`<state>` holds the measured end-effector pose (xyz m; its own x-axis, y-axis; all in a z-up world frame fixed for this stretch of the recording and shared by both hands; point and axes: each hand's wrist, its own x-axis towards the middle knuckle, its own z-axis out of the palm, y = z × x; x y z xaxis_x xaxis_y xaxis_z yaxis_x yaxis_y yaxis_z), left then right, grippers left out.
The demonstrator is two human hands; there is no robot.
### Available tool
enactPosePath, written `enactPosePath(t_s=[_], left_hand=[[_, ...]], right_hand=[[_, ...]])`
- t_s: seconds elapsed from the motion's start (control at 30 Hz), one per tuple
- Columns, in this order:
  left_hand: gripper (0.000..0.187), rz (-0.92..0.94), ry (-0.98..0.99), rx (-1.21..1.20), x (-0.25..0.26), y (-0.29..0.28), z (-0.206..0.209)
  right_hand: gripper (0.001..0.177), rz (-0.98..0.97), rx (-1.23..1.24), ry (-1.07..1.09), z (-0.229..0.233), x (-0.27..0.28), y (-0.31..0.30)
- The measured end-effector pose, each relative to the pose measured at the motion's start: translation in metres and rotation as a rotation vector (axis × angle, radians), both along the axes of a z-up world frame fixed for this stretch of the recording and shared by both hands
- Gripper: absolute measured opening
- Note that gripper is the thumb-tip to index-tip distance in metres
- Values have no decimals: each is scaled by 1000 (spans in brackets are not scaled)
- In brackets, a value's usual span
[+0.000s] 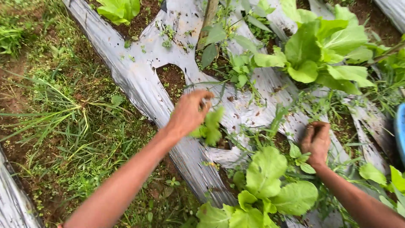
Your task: The person weeds a vegetable garden by hand and with a hoe. They pull small weeds from the soil and plastic mulch, then use a hoe to scrape and remove larger weeds from the path between rows of leafy green vegetables.
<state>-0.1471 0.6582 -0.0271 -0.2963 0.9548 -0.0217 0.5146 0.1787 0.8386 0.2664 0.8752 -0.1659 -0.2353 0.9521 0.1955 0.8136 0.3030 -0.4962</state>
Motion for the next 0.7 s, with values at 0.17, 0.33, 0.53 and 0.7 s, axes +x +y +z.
enactPosePath(t_s=[0.17,0.33,0.53,0.7], left_hand=[[24,83,211,2,-114,64,-3],[27,99,422,-133,-180,68,42],[20,96,214,-398,-151,79,52],[58,118,131,-369,-110,126,-32]], right_hand=[[24,-160,-181,217,8,-9,-1],[25,-182,-270,74,32,-26,-12],[36,-303,-421,-189,52,-49,-17],[37,-278,-428,-226,42,-42,-12]])
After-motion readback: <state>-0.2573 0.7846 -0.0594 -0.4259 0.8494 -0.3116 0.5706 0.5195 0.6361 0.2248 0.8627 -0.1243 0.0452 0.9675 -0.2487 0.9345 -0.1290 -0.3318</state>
